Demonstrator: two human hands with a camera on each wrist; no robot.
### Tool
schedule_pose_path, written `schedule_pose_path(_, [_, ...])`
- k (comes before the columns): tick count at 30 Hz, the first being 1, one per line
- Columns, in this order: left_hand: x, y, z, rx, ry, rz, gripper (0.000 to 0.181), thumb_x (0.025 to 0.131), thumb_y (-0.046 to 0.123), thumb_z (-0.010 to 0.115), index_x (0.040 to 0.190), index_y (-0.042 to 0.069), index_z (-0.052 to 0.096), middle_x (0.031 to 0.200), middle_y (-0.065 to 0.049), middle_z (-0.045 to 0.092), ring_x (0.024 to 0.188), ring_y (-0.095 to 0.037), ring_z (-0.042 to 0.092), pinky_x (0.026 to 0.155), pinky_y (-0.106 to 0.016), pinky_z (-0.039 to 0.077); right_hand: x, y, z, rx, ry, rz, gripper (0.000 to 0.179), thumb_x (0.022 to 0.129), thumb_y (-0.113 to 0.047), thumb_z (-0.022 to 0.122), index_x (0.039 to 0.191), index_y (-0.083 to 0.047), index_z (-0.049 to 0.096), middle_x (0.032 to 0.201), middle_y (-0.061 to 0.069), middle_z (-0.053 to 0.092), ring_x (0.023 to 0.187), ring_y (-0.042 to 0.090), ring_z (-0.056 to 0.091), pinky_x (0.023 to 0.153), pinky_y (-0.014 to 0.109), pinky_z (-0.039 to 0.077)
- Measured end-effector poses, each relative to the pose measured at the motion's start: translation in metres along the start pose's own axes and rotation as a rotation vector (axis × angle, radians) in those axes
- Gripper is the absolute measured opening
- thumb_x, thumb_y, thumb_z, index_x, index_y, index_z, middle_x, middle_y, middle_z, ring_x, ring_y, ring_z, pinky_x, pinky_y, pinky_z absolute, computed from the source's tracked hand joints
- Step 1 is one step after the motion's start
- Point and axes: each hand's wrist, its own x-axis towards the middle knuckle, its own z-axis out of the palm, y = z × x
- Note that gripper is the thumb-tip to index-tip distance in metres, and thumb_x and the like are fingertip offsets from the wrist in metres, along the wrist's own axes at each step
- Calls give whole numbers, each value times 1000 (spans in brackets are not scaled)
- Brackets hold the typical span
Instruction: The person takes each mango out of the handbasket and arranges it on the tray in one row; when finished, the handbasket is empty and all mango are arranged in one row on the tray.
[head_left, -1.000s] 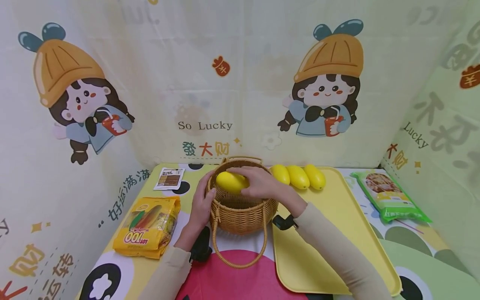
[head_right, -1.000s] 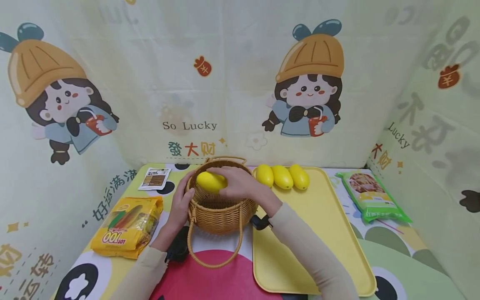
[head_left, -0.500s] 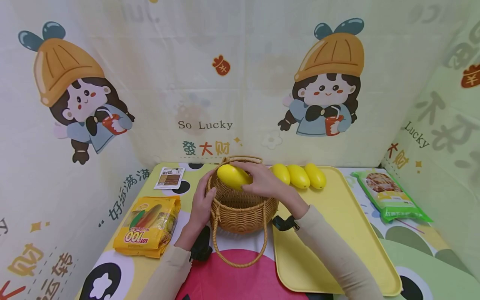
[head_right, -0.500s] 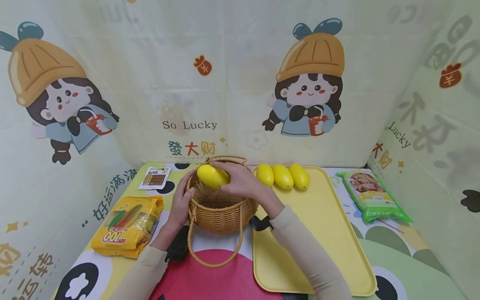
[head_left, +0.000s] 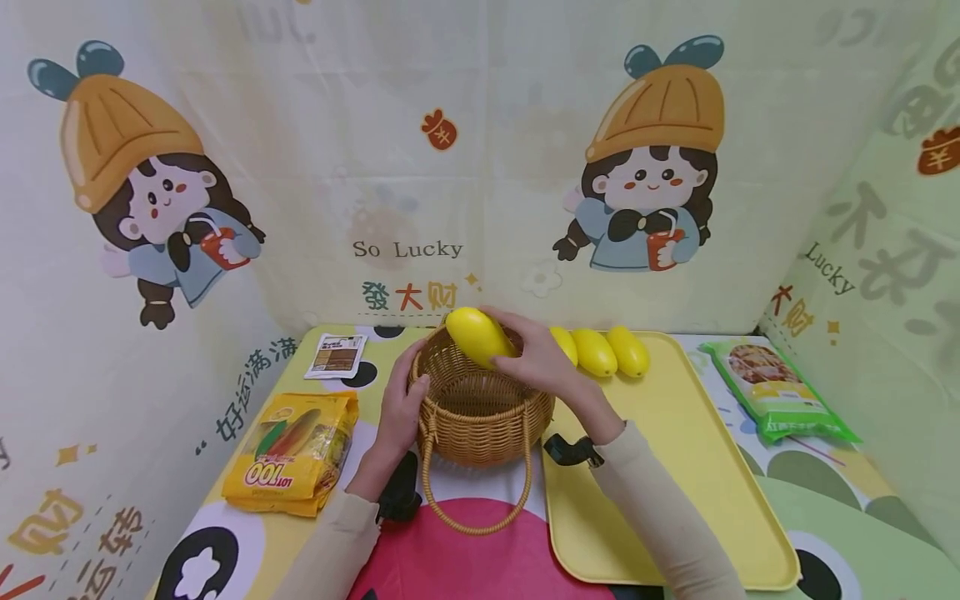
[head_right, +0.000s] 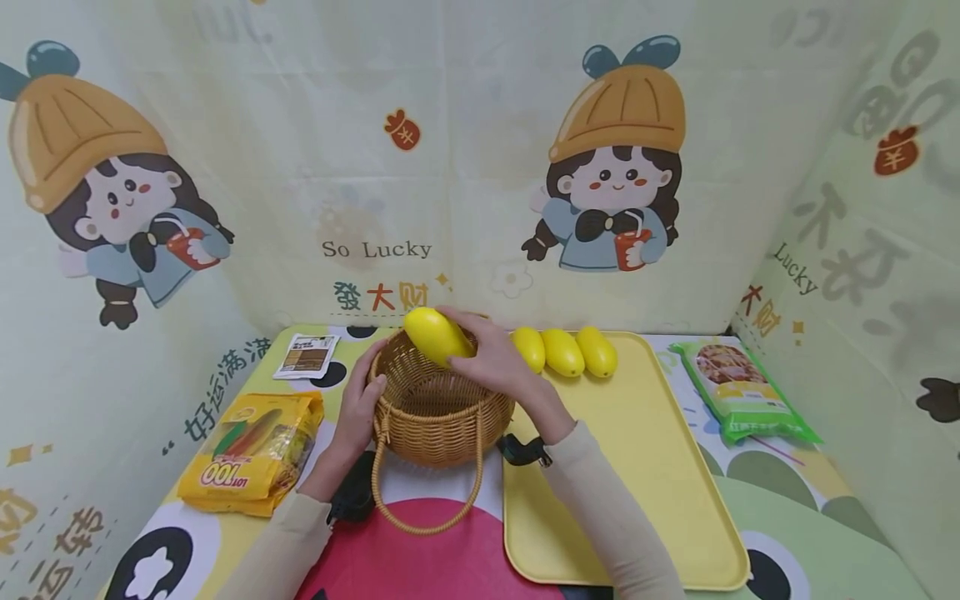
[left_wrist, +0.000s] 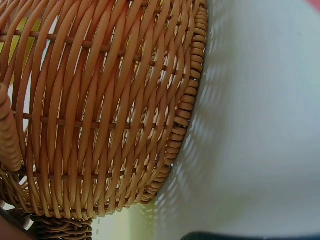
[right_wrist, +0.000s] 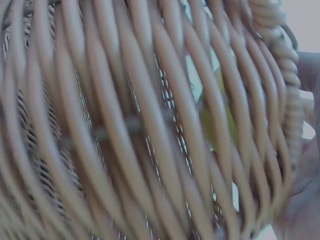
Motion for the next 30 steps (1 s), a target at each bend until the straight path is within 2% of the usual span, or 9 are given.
schedule_pose_path(8, [0,-1,-1,0,7,29,54,99,12,44,152,7,37,156,-13,39,145,-32,36,120,-53,30,-11,10,-19,117,178,5,73,83,-9,76,148,-27,47,144,5,57,120,29,61,92,50,57])
schedule_pose_path(14, [0,-3,0,-5,2,34,55,98,13,44,152,7,37,156,-13,39,145,-32,37,119,-54,30,-19,6,-32,117,235,64,73,84,-3,74,150,-18,46,147,11,53,121,36,59,94,54,54])
schedule_pose_path(18, [-1,-4,1,-9,4,31,55,98,13,44,152,8,37,156,-13,39,144,-33,37,119,-55,31,-28,0,-37,96,287,79,71,84,0,72,149,-10,45,145,17,53,119,37,60,92,43,56])
schedule_pose_path(23, [0,-3,2,-12,2,26,55,98,13,44,152,8,37,156,-13,39,144,-33,37,119,-54,32,-34,28,-40,132,375,85,72,85,-2,73,150,-17,46,144,13,55,119,33,60,87,20,53])
schedule_pose_path(26, [0,-2,2,-8,6,25,55,98,13,44,152,9,38,156,-12,40,144,-32,38,118,-53,32,-37,44,-43,143,407,88,72,85,-5,73,149,-22,46,143,11,56,117,32,60,86,15,51])
schedule_pose_path(30, [1,-1,2,1,12,35,54,98,13,44,152,7,38,155,-14,40,143,-32,38,118,-53,32,-41,54,-50,126,437,101,70,86,-8,72,149,-24,46,144,10,55,115,32,61,85,13,51])
